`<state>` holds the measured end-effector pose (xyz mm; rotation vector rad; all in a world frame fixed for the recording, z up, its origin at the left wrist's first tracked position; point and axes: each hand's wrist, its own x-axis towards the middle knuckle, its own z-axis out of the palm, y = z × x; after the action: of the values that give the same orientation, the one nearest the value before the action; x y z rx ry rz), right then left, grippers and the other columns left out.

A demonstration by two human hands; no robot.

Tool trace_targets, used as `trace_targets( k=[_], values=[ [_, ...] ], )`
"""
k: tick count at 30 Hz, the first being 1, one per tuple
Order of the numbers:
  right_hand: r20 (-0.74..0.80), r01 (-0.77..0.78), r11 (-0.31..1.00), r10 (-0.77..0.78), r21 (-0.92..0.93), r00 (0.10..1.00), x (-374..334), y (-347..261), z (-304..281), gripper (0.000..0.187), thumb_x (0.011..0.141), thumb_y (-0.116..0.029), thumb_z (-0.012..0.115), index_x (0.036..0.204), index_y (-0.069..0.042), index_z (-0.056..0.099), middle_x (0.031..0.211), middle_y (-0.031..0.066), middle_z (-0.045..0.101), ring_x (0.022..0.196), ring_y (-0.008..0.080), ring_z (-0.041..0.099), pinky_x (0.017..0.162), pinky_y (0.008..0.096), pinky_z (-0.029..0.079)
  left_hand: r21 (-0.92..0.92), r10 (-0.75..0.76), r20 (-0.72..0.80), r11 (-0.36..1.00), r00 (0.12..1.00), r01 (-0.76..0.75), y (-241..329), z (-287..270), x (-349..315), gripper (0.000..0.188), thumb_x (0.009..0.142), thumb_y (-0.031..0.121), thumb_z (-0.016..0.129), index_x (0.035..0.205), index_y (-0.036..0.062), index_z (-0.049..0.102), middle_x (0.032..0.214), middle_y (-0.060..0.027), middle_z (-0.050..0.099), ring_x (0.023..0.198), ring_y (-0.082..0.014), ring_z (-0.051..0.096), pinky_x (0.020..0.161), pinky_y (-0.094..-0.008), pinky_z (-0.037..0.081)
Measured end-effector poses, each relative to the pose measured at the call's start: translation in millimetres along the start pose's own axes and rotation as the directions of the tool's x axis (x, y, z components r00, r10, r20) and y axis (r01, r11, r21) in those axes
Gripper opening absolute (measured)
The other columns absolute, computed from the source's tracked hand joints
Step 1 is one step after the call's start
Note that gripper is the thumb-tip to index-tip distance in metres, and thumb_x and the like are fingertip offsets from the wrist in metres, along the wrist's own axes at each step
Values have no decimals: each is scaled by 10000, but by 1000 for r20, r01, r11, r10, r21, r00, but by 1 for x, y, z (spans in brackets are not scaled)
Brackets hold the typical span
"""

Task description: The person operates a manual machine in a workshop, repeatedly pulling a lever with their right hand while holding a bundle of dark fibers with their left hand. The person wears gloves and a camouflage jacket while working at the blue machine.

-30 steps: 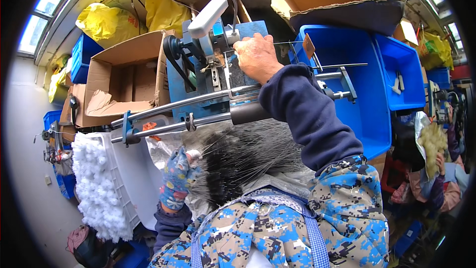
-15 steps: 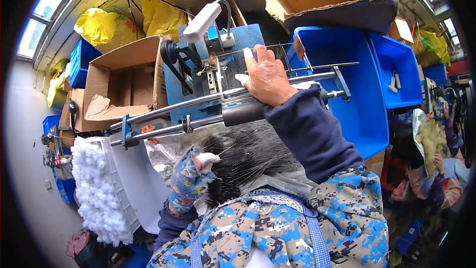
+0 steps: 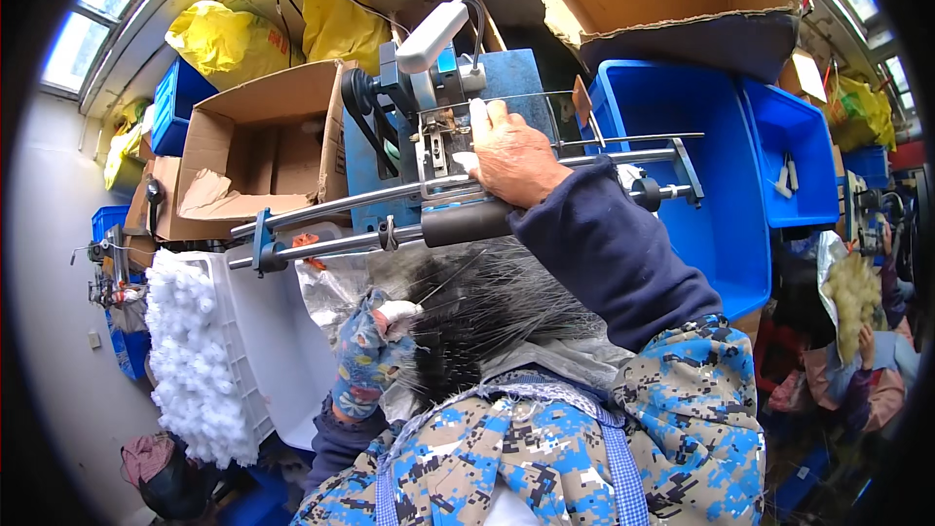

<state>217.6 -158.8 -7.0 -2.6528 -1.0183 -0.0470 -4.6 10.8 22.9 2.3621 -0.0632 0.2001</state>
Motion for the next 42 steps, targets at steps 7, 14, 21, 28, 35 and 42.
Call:
trace_targets(
  k=[7, 14, 21, 28, 35, 42],
  values=[
    [-57, -77, 996, 74, -42, 996, -21, 39, -19, 462, 789, -299, 624, 1093, 35, 524, 1050, 188, 469, 958, 329, 493, 787, 408, 430, 360, 42, 8, 932, 999, -42, -56, -4, -54, 433, 652, 91, 646, 1042, -38, 510, 944, -179, 549, 751, -335, 549, 706, -394, 457],
    [-121, -119, 952, 88, -282, 989, 1, 69, -25, 150, 776, -141, 559, 882, -73, 640, 965, 106, 575, 977, 268, 497, 791, 405, 373, 421, -4, -83, 906, 997, 39, -64, -8, -66, 353, 667, 58, 606, 996, -39, 521, 817, -136, 541, 706, -307, 546, 649, -371, 455],
    [-50, -69, 979, 61, -191, 997, -28, 53, -62, 157, 753, -60, 498, 830, -69, 635, 790, 101, 621, 794, 280, 590, 671, 402, 435, 493, -91, 105, 869, 990, 27, -66, -7, -67, 581, 631, 296, 693, 1104, 14, 507, 1050, -141, 510, 968, -349, 466, 832, -446, 376],
    [-139, 134, 956, -101, 259, 985, -135, 7, -38, 207, 680, 54, 528, 870, -21, 565, 784, 117, 554, 774, 289, 542, 686, 368, 448, 386, -130, 547, 916, 827, -111, -72, -25, -67, 1087, 495, 669, 641, 1291, -16, 363, 1281, -212, 401, 1160, -400, 369, 986, -448, 244],
    [-130, 37, 990, -19, 136, 991, -154, -8, 39, 249, 697, -63, 552, 942, -18, 553, 1126, 145, 475, 1062, 321, 438, 898, 408, 353, 669, -345, 548, 728, 762, -151, -44, -22, -66, 1034, 517, 532, 702, 1336, 29, 320, 1390, -168, 279, 1312, -362, 190, 1042, -530, 65],
    [56, -5, 998, 2, 60, 998, -145, -16, 62, 391, 736, -160, 589, 1069, 20, 492, 1190, 145, 406, 1116, 332, 390, 945, 426, 311, 313, -116, 356, 950, 927, -2, -127, 30, -90, 651, 702, 290, 571, 1267, 17, 400, 1339, -201, 326, 1257, -378, 263, 1025, -503, 197]
  ],
)
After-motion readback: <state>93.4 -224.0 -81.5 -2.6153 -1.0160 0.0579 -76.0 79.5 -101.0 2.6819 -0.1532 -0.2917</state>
